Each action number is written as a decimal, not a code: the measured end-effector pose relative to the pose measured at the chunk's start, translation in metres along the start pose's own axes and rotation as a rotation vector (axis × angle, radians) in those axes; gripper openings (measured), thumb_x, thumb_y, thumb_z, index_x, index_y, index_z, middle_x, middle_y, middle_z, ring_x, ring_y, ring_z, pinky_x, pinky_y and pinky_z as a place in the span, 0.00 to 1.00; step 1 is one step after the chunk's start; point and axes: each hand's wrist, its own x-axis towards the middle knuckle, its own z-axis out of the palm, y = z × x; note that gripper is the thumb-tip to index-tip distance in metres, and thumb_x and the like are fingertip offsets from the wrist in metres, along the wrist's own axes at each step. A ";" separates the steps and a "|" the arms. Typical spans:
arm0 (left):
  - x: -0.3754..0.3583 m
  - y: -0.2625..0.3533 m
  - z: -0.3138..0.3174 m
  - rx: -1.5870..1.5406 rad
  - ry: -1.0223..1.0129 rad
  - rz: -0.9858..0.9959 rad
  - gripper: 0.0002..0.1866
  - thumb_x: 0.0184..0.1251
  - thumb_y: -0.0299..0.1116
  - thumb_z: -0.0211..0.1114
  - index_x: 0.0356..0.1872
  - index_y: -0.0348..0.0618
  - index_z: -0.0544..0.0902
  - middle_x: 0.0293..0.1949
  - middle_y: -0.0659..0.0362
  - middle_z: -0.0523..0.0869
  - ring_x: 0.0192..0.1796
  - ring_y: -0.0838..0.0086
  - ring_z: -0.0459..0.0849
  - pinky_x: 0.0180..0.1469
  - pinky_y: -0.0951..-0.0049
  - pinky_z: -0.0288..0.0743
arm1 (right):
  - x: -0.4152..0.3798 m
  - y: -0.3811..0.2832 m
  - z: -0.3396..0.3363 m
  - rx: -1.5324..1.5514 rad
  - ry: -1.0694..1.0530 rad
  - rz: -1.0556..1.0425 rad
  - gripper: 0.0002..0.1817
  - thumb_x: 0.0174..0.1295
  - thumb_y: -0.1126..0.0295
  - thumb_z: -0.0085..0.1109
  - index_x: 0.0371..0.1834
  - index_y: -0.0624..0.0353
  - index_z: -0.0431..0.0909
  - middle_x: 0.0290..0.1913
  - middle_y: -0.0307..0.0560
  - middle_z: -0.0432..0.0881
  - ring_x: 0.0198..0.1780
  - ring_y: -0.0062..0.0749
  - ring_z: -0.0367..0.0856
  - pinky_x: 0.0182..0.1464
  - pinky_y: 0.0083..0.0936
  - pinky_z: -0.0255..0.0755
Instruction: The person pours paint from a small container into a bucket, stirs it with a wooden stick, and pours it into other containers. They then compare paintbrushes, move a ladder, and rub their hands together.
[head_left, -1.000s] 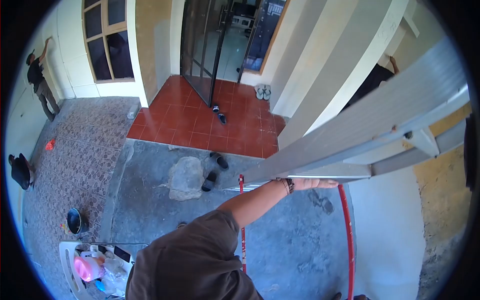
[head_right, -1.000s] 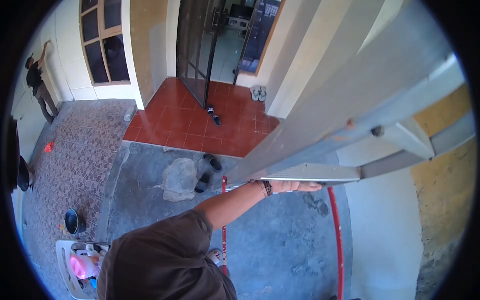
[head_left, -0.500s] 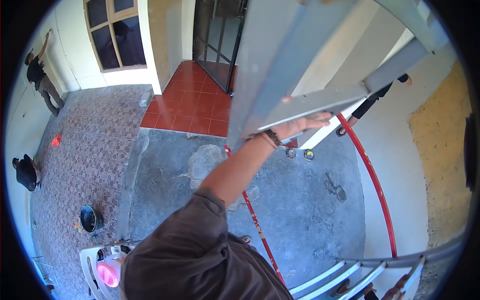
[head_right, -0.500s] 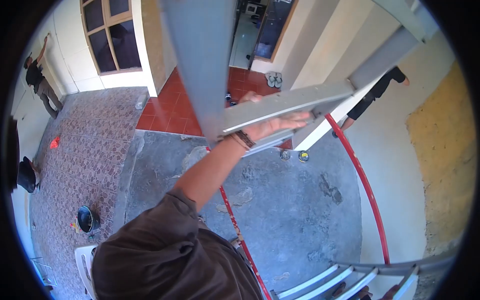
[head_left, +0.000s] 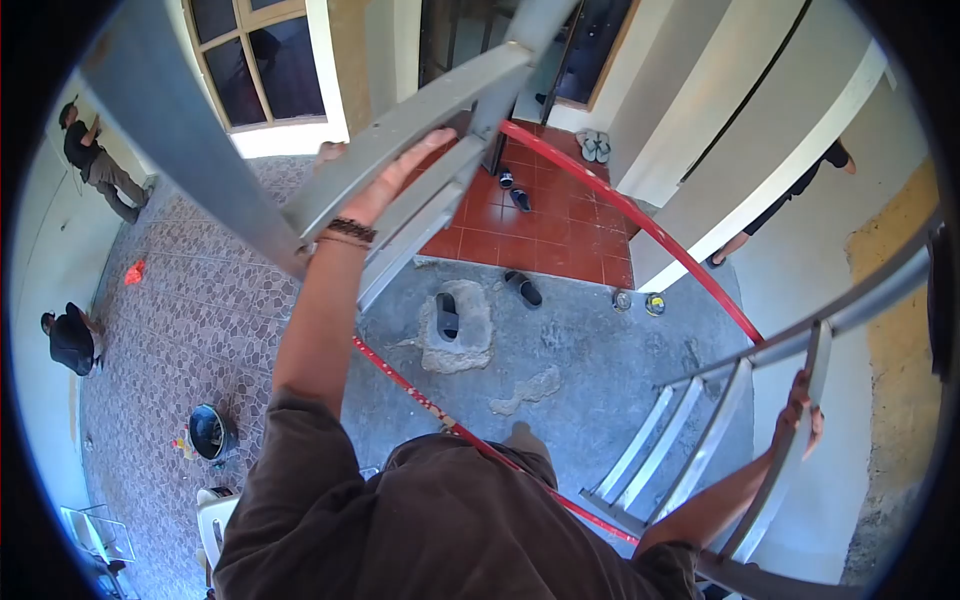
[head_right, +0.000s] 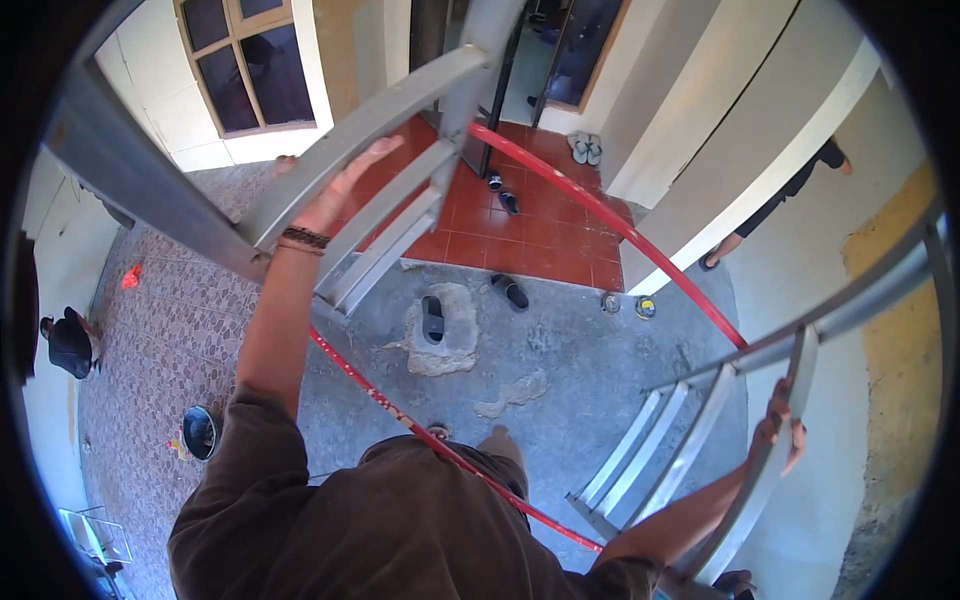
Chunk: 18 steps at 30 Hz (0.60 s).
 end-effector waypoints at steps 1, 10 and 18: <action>0.002 0.016 -0.004 -0.021 0.029 0.023 0.43 0.53 0.40 0.46 0.68 0.22 0.46 0.70 0.27 0.49 0.73 0.30 0.43 0.72 0.29 0.43 | 0.023 0.014 -0.008 0.051 -0.044 0.041 0.38 0.62 0.81 0.48 0.72 0.70 0.38 0.68 0.63 0.54 0.49 0.37 0.68 0.35 0.28 0.72; 0.038 0.096 -0.047 0.238 0.035 0.259 0.57 0.31 0.36 0.63 0.65 0.15 0.44 0.68 0.23 0.50 0.70 0.23 0.44 0.73 0.38 0.49 | 0.222 0.124 -0.075 0.183 -0.138 0.253 0.40 0.60 0.79 0.50 0.73 0.67 0.40 0.67 0.62 0.55 0.48 0.38 0.70 0.32 0.27 0.71; 0.191 0.123 -0.120 0.308 0.040 0.335 0.59 0.30 0.31 0.66 0.67 0.16 0.41 0.68 0.23 0.49 0.71 0.25 0.42 0.73 0.44 0.56 | 0.466 0.205 -0.163 0.265 -0.208 0.342 0.38 0.60 0.76 0.50 0.72 0.67 0.42 0.65 0.63 0.56 0.49 0.40 0.71 0.34 0.29 0.73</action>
